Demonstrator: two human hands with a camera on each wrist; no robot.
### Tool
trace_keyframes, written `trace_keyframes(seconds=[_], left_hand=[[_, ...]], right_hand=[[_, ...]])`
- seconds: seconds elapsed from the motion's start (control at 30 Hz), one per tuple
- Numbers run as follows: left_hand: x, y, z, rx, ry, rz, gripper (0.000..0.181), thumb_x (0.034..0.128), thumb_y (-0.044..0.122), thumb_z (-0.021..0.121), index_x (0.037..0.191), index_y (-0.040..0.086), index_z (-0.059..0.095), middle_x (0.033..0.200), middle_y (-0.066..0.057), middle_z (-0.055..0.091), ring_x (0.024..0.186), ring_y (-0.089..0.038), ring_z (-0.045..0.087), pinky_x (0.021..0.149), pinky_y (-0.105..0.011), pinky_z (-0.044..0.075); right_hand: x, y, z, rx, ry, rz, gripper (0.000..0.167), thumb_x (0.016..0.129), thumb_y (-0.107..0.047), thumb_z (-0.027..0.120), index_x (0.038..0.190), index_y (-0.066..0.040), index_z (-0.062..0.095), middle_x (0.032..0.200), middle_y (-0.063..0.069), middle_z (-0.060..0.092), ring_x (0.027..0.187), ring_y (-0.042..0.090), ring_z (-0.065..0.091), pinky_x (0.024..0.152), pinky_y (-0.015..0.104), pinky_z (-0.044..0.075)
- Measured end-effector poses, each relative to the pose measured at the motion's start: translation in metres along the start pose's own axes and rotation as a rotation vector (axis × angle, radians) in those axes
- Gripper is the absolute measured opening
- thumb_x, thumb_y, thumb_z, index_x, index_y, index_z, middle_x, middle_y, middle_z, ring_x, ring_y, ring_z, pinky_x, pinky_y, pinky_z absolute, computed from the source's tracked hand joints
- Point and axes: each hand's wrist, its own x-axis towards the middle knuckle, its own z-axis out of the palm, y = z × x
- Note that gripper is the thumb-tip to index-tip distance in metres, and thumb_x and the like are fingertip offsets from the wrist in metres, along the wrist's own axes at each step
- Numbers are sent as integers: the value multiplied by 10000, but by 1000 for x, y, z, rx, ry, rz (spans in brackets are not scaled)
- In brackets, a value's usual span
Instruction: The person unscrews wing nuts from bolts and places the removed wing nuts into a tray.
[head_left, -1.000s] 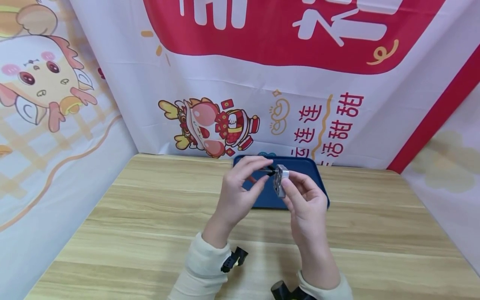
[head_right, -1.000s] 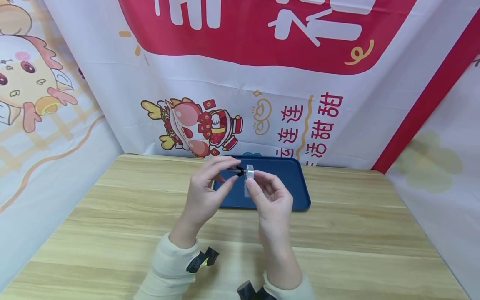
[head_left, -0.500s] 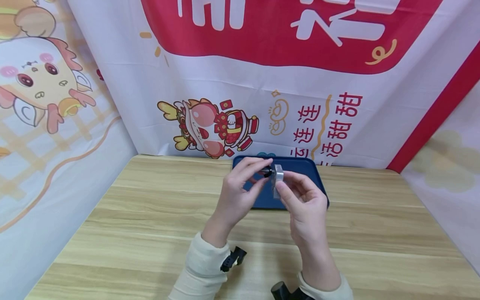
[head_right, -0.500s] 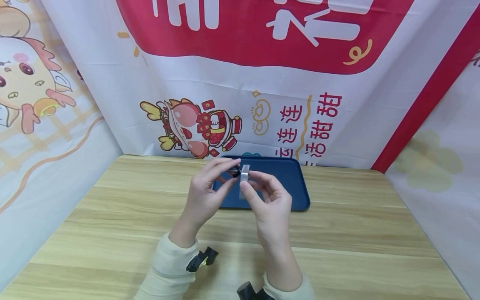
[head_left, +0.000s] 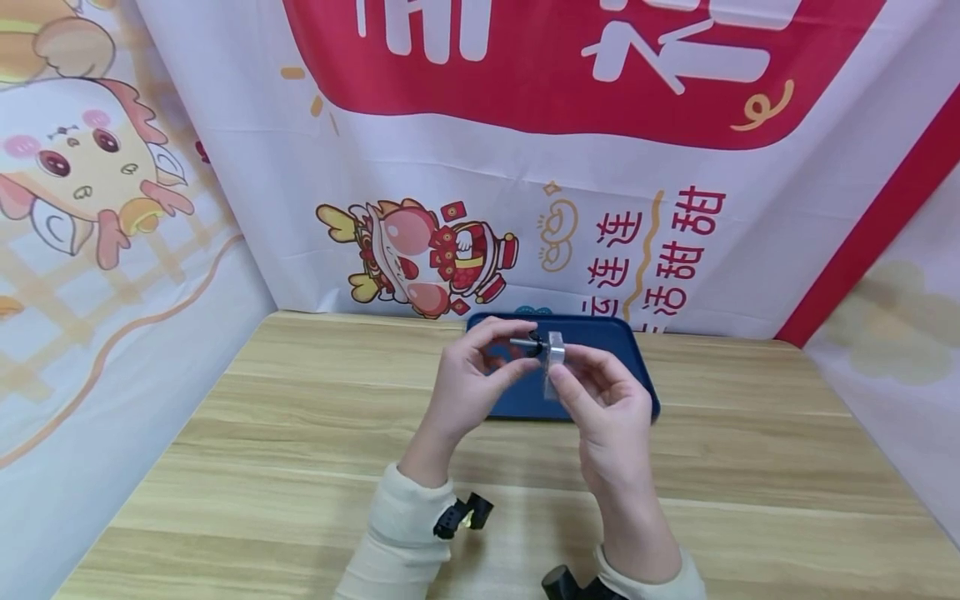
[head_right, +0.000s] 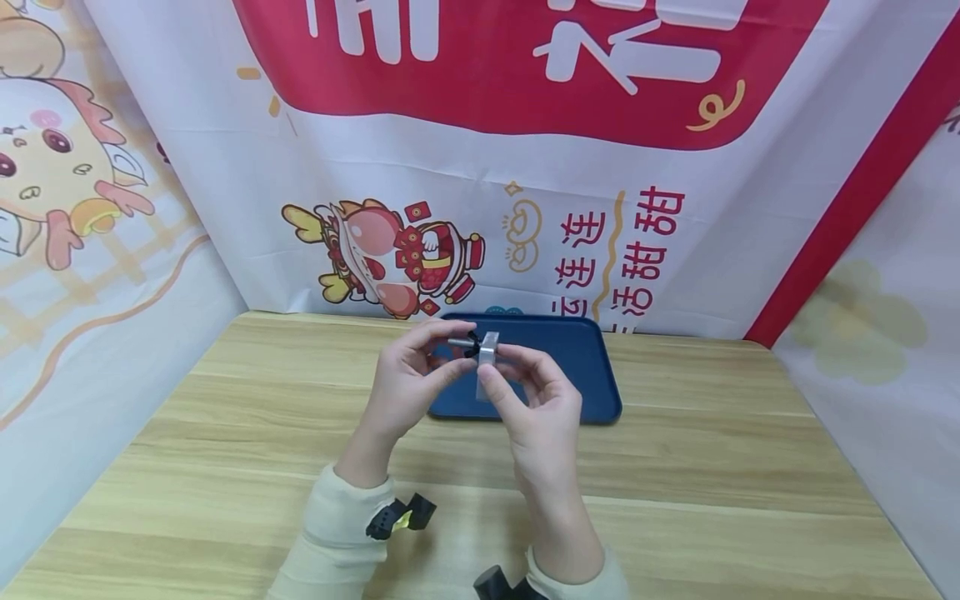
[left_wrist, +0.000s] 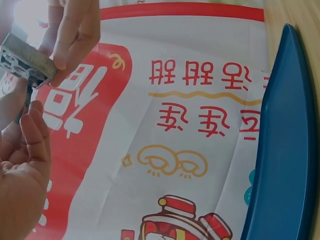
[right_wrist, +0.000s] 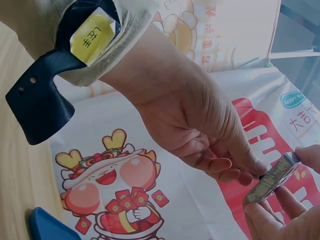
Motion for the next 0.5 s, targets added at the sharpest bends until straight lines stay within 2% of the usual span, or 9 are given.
trace_keyframes(seconds=[0.2, 0.5], left_hand=[[0, -2, -1, -58, -12, -84, 265, 897, 28, 703, 1162, 31, 694, 1150, -130, 683, 903, -152, 631, 712, -193, 536], [0, 3, 2, -52, 41, -172, 164, 959, 142, 654, 1062, 34, 723, 999, -137, 710, 829, -145, 617, 690, -203, 508]], right_hand=[[0, 1, 0, -6, -3, -4, 209, 893, 73, 662, 1032, -76, 705, 972, 35, 672, 817, 101, 626, 720, 195, 567], [0, 1, 1, -19, -9, 3, 184, 904, 47, 662, 1044, -68, 696, 963, 35, 680, 806, 111, 628, 728, 202, 568]])
